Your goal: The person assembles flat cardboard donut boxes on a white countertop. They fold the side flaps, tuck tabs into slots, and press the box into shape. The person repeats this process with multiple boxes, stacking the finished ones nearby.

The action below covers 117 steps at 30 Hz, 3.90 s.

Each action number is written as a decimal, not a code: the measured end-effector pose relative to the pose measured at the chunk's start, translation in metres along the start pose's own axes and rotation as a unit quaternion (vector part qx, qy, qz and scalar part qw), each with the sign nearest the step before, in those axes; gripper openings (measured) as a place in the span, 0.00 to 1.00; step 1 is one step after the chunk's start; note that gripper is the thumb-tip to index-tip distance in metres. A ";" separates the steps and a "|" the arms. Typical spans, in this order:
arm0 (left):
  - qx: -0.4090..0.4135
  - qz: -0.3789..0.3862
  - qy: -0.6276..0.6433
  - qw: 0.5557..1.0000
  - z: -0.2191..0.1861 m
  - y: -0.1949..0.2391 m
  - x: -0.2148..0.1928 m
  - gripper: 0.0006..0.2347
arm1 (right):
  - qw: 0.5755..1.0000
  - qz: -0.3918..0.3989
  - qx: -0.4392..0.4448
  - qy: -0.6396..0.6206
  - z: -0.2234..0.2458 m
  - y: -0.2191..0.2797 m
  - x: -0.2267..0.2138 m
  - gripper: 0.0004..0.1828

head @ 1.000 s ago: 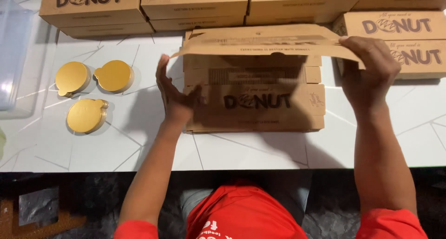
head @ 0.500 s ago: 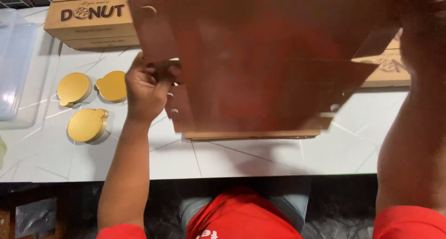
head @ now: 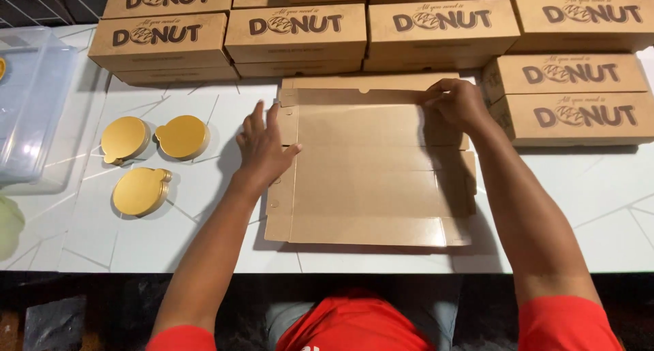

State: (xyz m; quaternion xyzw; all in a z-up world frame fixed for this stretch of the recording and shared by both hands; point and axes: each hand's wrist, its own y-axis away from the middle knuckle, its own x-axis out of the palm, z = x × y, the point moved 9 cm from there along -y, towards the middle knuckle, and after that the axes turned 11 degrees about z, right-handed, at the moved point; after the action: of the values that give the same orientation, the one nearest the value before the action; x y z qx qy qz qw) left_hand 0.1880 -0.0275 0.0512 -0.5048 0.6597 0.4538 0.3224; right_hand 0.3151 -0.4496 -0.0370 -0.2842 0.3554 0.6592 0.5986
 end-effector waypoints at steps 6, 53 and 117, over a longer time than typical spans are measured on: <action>0.154 0.026 -0.099 0.983 -0.046 -0.088 0.028 0.46 | 0.948 -0.135 -0.210 0.199 0.078 0.042 0.006 0.11; 0.236 0.033 -0.137 0.962 -0.088 -0.098 0.080 0.16 | 0.947 0.023 -0.201 0.250 0.144 0.099 0.065 0.22; 0.244 0.144 -0.226 0.932 -0.102 -0.018 0.098 0.29 | 0.932 0.158 -0.132 0.300 0.140 0.131 0.104 0.36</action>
State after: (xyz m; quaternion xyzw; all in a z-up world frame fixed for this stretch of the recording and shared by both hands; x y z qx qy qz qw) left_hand 0.1808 -0.1598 -0.0018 -0.1946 0.7256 0.4226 0.5069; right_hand 0.1800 -0.2796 -0.0218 -0.4851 0.4687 0.6702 0.3096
